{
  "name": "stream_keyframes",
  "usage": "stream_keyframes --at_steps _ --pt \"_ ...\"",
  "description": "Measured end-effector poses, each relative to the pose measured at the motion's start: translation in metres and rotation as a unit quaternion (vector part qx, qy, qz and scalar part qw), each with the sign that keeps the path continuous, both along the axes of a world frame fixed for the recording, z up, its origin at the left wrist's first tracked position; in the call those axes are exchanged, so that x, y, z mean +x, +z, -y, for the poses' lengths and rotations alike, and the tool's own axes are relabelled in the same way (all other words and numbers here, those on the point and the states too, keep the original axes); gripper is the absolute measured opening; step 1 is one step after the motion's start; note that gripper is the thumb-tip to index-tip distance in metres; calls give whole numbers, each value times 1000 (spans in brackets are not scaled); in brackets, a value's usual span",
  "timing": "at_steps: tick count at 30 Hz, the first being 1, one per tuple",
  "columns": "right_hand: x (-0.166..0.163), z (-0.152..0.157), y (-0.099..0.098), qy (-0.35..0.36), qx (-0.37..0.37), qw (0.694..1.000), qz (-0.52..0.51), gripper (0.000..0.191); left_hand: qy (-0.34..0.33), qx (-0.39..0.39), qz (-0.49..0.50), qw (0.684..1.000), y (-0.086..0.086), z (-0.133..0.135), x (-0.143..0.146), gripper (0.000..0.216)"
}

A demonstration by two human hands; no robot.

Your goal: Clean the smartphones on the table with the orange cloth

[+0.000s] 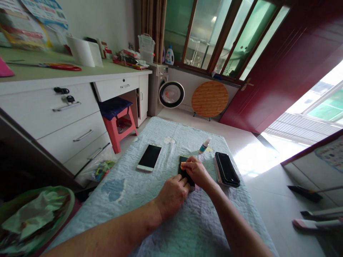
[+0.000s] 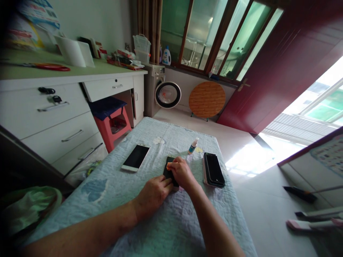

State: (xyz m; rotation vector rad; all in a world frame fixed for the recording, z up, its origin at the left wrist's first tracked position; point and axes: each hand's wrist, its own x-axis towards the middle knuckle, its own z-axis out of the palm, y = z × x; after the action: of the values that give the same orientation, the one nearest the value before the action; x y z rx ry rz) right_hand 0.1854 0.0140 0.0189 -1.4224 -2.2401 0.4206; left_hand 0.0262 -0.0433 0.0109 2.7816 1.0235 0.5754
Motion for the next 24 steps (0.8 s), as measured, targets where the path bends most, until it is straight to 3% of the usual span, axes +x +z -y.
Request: stream_keyframes --at_steps 7,14,24 --pt "-20 -18 -3 -37 47 997 45 25 3 -17 -5 1000 -1 0 -1 22" --pt "-17 -39 -14 -95 53 992 56 26 5 -28 -22 999 1 0 -1 20" --pt "-22 -18 -7 -41 67 994 82 25 2 -29 -26 999 1 0 -1 19"
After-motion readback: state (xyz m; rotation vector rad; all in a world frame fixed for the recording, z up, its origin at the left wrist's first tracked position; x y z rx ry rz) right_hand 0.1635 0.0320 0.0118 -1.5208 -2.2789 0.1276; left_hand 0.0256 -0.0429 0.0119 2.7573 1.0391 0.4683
